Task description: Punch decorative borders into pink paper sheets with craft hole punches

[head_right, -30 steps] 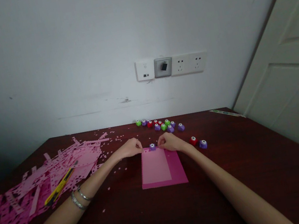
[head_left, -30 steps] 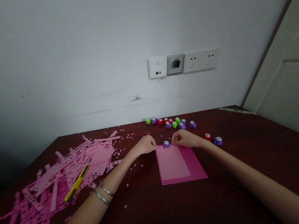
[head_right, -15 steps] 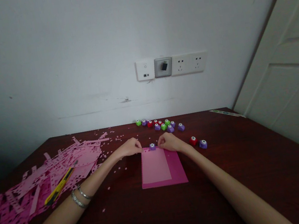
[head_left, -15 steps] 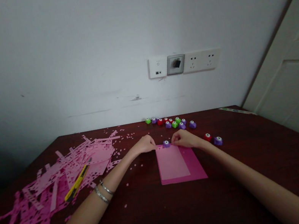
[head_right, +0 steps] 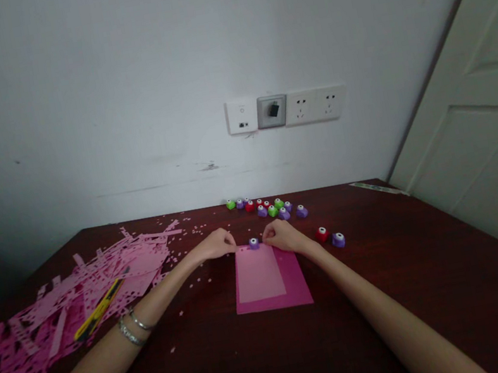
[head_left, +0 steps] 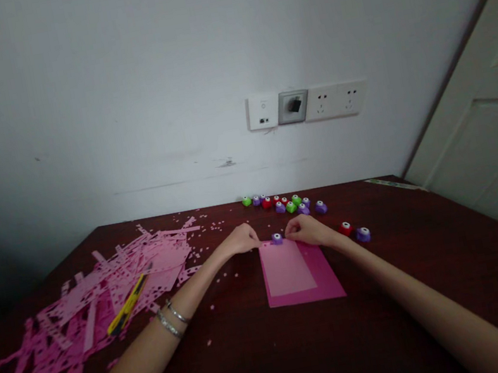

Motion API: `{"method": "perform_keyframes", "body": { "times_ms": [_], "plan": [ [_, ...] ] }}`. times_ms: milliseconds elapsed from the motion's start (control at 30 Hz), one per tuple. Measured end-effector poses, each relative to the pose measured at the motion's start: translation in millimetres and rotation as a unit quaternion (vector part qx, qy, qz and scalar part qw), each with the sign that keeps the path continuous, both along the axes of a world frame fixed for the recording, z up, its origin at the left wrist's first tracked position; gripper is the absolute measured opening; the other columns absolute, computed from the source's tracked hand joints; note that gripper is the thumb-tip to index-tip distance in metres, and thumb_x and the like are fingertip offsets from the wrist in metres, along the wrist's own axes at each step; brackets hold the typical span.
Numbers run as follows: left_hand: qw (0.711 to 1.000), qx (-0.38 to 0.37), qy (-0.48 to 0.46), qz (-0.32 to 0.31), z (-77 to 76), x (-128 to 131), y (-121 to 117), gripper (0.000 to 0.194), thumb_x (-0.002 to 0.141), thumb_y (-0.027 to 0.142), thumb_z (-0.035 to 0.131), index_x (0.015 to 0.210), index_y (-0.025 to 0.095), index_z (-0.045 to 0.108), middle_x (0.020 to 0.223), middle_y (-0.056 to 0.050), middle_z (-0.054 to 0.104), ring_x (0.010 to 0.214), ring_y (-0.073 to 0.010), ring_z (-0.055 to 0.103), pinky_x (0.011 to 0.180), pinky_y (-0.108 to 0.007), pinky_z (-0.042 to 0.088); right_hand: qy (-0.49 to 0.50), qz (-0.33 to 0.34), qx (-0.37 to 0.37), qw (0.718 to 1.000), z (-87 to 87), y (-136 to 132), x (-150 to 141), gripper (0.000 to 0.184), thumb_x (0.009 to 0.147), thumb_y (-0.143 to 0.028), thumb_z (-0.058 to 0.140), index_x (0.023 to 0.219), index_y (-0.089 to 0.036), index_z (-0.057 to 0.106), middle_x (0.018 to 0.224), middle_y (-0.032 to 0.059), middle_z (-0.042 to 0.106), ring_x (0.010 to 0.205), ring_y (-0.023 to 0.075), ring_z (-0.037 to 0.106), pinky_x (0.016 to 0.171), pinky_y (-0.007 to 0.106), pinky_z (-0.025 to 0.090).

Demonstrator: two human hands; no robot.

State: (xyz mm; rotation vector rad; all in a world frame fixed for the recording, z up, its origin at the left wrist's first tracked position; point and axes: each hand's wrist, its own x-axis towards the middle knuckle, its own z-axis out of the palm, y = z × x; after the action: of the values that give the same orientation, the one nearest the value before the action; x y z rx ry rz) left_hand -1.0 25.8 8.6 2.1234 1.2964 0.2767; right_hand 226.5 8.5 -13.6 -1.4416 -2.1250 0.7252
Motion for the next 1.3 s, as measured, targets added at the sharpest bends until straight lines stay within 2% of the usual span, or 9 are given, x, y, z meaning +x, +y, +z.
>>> {"method": "perform_keyframes", "body": {
  "times_ms": [867, 1300],
  "plan": [
    [0.999, 0.042, 0.014, 0.015, -5.2, 0.2, 3.5, 0.020, 0.065, 0.029, 0.057, 0.067, 0.014, 0.069, 0.067, -0.006, 0.068, 0.064, -0.0155, 0.060, 0.057, -0.022, 0.040, 0.001, -0.005, 0.006, 1.000, 0.2, -1.0, -0.8, 0.015, 0.070, -0.018, 0.055, 0.072, -0.011, 0.068, 0.067, 0.0053, 0.067, 0.059, 0.0133, 0.057, 0.053, 0.022, 0.040],
    [0.997, 0.070, 0.036, 0.024, -5.4, 0.0, 2.3, 0.016, 0.068, 0.028, 0.057, 0.069, 0.016, 0.068, 0.071, -0.004, 0.069, 0.069, -0.0159, 0.061, 0.060, -0.022, 0.040, 0.008, -0.013, 0.018, 1.000, -0.9, -0.5, 0.0, 0.015, 0.072, -0.018, 0.055, 0.072, -0.012, 0.068, 0.070, 0.0056, 0.068, 0.063, 0.0138, 0.058, 0.057, 0.022, 0.042]
  ]
}}
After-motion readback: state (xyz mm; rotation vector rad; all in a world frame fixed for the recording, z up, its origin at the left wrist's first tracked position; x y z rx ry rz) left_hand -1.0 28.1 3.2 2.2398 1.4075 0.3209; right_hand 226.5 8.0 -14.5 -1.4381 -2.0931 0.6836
